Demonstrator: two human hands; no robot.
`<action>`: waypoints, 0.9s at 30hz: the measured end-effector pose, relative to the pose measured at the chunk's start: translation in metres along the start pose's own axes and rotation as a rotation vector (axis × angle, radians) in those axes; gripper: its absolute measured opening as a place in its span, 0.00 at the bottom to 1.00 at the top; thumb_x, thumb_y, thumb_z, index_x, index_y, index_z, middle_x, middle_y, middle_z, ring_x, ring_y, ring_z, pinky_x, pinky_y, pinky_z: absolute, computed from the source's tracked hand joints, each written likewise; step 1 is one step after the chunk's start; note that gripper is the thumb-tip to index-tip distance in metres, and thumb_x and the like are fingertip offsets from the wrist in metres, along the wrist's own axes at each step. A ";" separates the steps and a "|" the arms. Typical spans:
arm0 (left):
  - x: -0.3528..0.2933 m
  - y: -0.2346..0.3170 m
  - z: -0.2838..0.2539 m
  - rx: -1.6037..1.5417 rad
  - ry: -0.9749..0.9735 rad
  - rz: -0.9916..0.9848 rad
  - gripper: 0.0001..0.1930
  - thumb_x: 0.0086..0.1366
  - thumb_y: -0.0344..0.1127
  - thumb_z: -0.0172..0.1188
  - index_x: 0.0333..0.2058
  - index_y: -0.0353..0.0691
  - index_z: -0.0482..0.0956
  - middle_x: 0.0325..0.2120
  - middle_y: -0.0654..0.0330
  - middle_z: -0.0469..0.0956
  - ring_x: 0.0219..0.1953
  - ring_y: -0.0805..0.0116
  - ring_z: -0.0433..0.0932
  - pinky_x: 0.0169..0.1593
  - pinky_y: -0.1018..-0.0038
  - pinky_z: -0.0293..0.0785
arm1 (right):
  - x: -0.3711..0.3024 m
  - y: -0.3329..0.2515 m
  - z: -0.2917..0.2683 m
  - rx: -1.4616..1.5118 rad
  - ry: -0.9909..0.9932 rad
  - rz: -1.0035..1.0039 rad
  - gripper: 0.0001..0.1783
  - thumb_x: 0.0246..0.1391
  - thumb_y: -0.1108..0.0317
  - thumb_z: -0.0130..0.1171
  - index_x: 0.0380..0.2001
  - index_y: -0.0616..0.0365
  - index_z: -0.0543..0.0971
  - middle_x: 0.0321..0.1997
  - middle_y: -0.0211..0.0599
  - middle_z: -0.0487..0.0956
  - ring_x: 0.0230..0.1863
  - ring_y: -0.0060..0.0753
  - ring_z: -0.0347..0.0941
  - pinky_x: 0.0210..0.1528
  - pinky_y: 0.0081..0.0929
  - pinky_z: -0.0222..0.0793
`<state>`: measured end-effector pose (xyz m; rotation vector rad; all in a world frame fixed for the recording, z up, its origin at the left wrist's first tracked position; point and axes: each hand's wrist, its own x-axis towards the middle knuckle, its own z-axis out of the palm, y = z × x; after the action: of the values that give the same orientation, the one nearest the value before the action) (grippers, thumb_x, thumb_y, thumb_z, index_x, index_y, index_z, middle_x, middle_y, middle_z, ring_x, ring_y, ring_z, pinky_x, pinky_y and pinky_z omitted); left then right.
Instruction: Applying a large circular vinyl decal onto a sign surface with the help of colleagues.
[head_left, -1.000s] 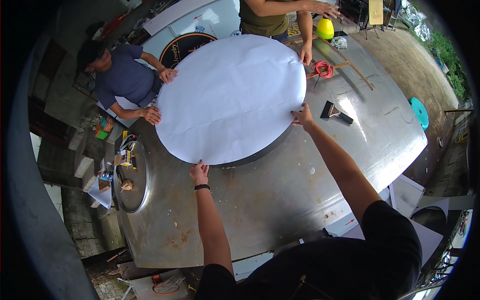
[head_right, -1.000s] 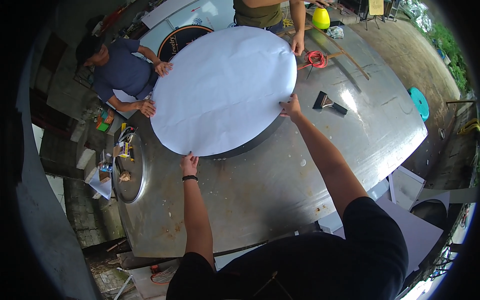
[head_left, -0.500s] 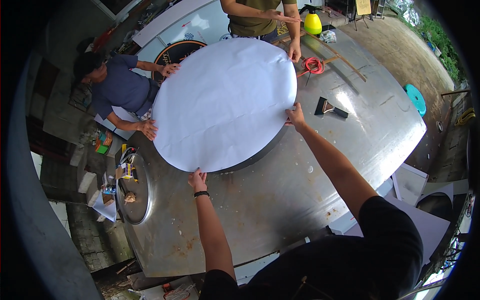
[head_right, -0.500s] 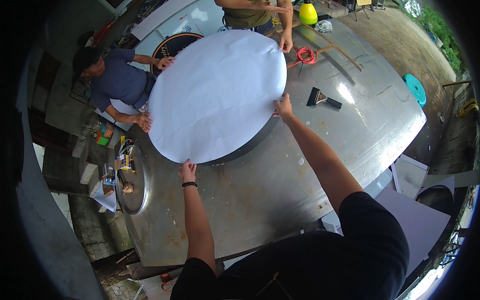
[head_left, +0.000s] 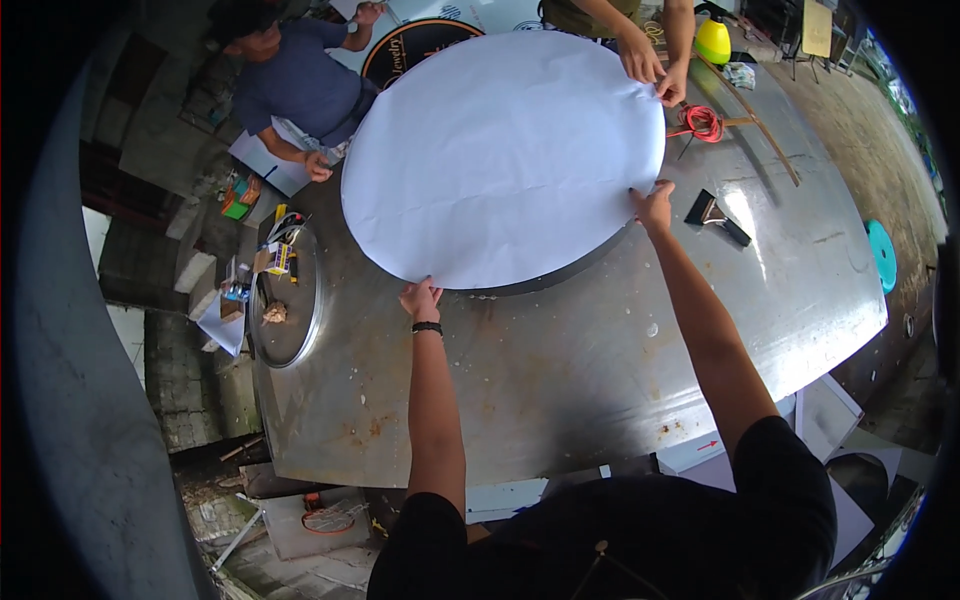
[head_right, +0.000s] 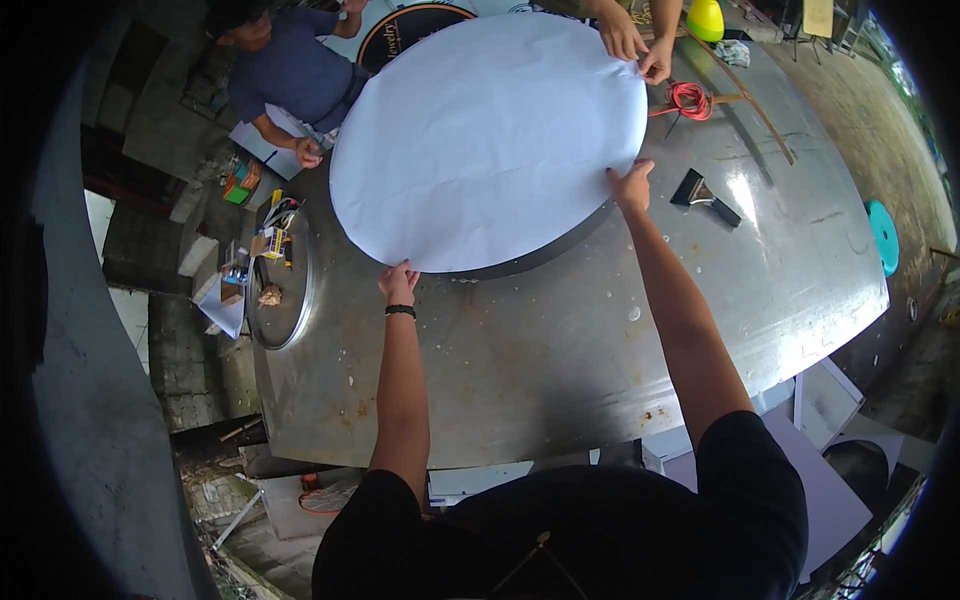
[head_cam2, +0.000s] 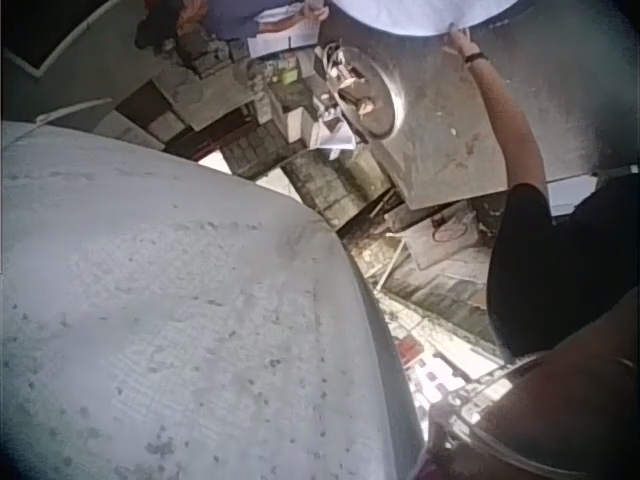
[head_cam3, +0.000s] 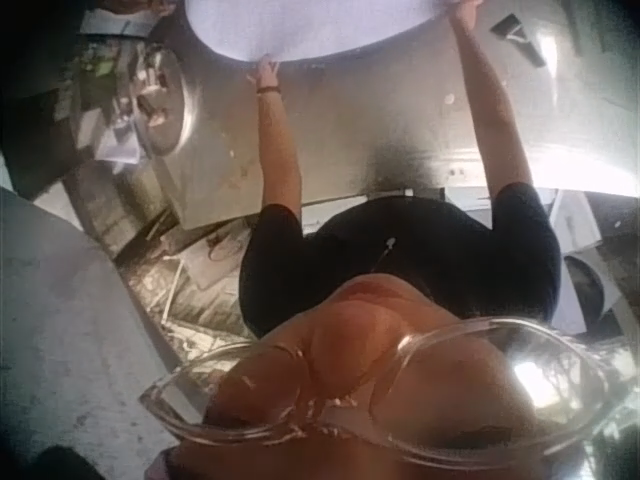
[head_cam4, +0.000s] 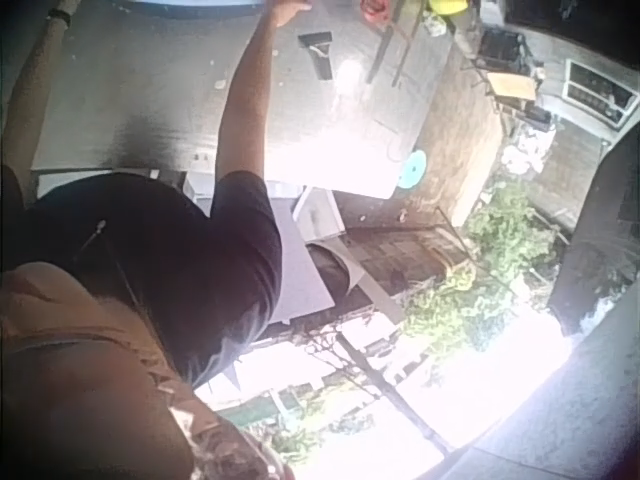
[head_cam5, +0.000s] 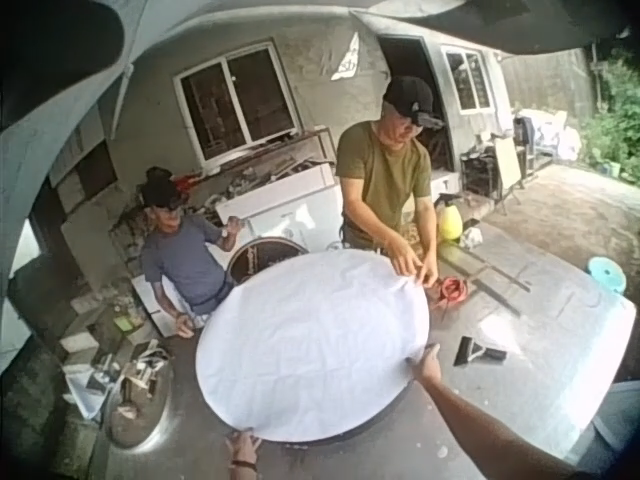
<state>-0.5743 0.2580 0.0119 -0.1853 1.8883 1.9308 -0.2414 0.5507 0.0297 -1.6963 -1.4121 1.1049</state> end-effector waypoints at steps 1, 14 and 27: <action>-0.003 -0.001 0.002 -0.015 0.024 0.004 0.07 0.48 0.21 0.54 0.29 0.34 0.69 0.24 0.57 0.72 0.24 0.69 0.73 0.26 0.74 0.76 | -0.004 -0.001 0.000 -0.125 0.142 -0.155 0.31 0.36 0.64 0.59 0.45 0.55 0.59 0.36 0.47 0.68 0.31 0.41 0.70 0.31 0.34 0.68; -0.017 -0.009 0.000 0.499 0.317 0.479 0.20 0.46 0.26 0.58 0.40 0.40 0.63 0.37 0.54 0.64 0.35 0.60 0.68 0.36 0.63 0.68 | -0.129 0.003 0.002 -0.652 -0.036 -1.014 0.22 0.42 0.67 0.52 0.45 0.49 0.66 0.48 0.31 0.64 0.53 0.37 0.55 0.55 0.53 0.43; -0.096 -0.001 0.052 1.538 -0.118 0.934 0.36 0.42 0.60 0.57 0.48 0.45 0.63 0.48 0.50 0.60 0.49 0.49 0.61 0.50 0.49 0.54 | -0.119 0.014 -0.012 -0.707 -0.180 -0.903 0.26 0.46 0.62 0.50 0.50 0.47 0.60 0.55 0.30 0.59 0.58 0.34 0.51 0.57 0.57 0.38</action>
<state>-0.4769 0.2891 0.0517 1.3651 2.9747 0.2221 -0.2320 0.4317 0.0453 -1.0836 -2.5167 0.2445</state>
